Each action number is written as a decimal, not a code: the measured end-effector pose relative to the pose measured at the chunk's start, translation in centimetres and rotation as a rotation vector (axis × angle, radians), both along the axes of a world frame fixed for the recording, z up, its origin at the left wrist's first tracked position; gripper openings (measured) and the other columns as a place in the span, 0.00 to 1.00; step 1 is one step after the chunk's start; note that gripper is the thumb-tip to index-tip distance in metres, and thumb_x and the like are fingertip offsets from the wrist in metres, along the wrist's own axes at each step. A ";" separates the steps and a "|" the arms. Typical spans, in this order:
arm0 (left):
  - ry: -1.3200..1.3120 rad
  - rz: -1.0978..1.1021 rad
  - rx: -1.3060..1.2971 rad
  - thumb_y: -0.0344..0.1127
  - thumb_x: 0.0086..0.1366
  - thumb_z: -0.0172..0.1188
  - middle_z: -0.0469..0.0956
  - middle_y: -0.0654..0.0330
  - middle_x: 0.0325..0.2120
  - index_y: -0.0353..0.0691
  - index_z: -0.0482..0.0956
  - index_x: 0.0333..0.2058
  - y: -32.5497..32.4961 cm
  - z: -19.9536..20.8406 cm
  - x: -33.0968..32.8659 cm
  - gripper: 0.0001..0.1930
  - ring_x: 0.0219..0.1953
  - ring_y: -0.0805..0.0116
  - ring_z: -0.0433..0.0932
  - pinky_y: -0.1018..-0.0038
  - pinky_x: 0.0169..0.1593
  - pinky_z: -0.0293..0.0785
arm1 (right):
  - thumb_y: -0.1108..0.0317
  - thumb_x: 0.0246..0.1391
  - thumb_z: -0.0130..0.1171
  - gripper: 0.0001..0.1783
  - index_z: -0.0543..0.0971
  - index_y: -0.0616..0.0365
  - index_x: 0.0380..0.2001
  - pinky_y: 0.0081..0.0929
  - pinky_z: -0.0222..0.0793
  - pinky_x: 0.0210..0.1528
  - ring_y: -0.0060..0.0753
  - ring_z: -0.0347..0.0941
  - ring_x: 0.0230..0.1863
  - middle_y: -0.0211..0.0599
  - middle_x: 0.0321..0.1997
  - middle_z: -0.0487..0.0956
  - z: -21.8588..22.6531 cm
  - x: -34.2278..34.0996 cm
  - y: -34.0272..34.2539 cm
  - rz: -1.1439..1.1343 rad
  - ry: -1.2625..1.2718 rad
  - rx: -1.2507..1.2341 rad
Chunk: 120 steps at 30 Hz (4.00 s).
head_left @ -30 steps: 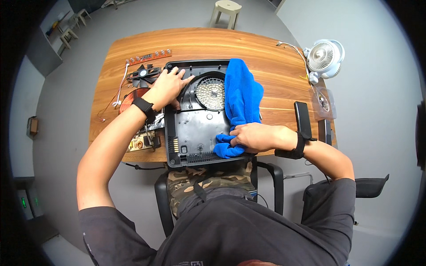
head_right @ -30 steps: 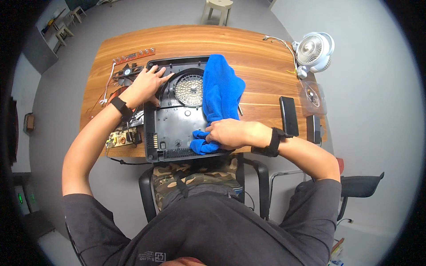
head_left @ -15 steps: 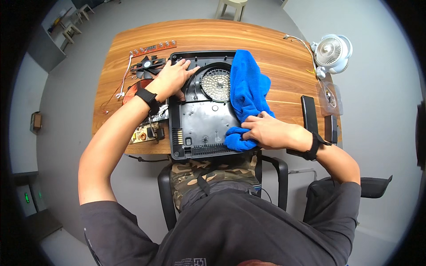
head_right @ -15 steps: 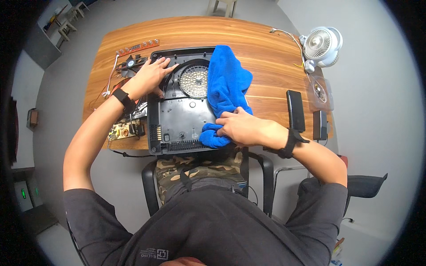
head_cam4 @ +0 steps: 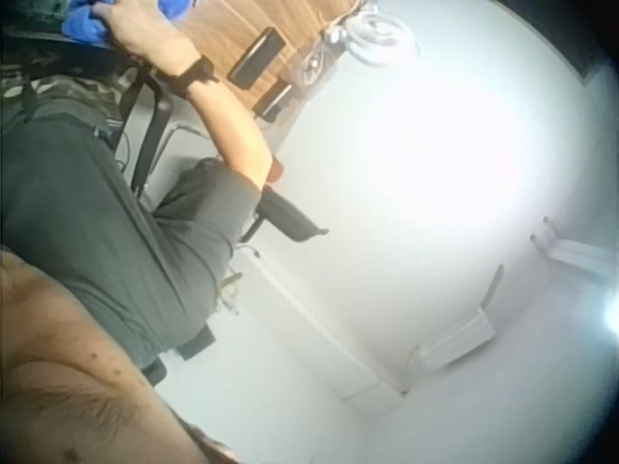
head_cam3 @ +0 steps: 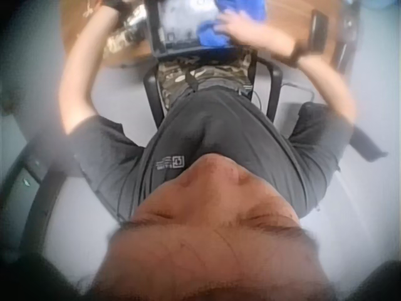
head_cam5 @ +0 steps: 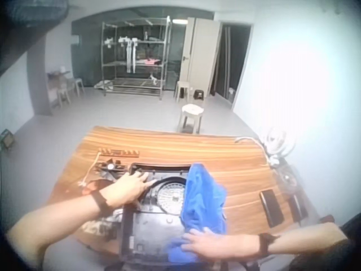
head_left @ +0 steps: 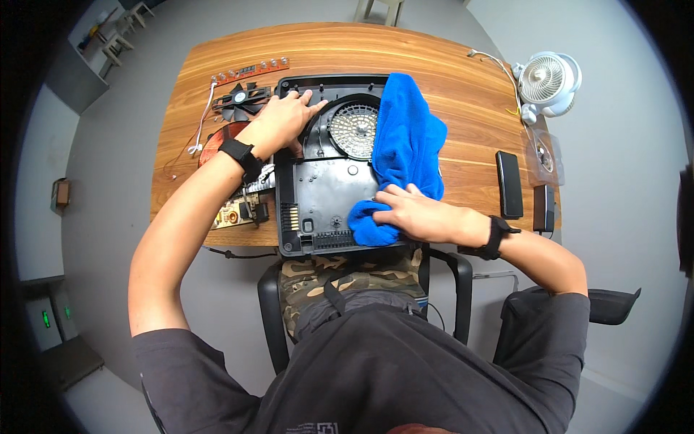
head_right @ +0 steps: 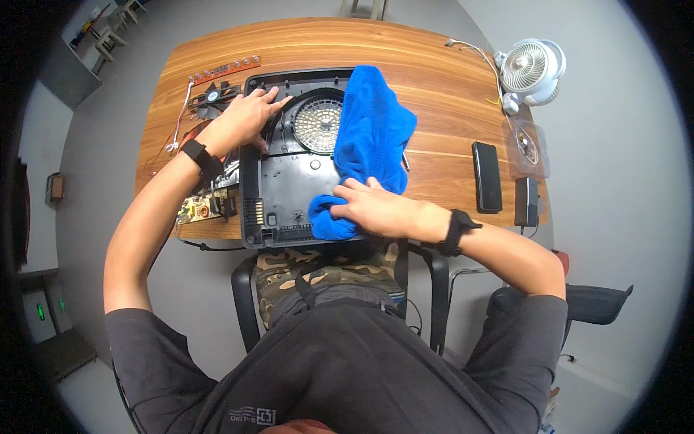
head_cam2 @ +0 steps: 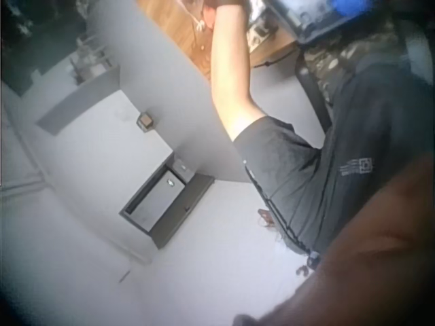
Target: The person disassembles a small electronic device on a wooden table. They use a screwdriver to remove screws and take apart the device, then wipe the interior with a blue cloth.
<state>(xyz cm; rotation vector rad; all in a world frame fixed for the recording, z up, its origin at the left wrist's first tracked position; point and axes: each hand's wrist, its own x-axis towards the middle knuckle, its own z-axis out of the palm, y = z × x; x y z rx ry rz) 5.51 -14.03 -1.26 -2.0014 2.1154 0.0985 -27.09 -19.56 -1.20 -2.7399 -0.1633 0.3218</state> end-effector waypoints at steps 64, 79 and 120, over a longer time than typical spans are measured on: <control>0.014 -0.037 -0.079 0.45 0.37 0.81 0.64 0.48 0.68 0.52 0.58 0.72 0.0 -0.9 0.5 0.61 0.66 0.49 0.67 0.46 0.61 0.71 | 0.67 0.55 0.61 0.09 0.78 0.59 0.37 0.44 0.75 0.39 0.48 0.80 0.39 0.44 0.39 0.79 -1.5 13.5 1.6 -0.301 -0.284 -0.133; 0.022 -0.041 -0.083 0.43 0.33 0.83 0.64 0.48 0.69 0.51 0.58 0.73 0.1 -0.7 0.2 0.64 0.67 0.48 0.66 0.48 0.62 0.71 | 0.71 0.53 0.57 0.11 0.80 0.54 0.41 0.37 0.71 0.43 0.40 0.79 0.41 0.37 0.38 0.79 -1.5 14.8 3.4 0.012 -0.206 -0.117; 0.017 -0.010 -0.033 0.46 0.30 0.84 0.63 0.48 0.69 0.52 0.56 0.73 0.1 -0.2 -0.2 0.68 0.68 0.48 0.65 0.49 0.60 0.73 | 0.65 0.59 0.54 0.12 0.85 0.50 0.41 0.44 0.70 0.48 0.43 0.79 0.52 0.38 0.52 0.80 0.7 11.9 5.2 0.247 0.057 -0.163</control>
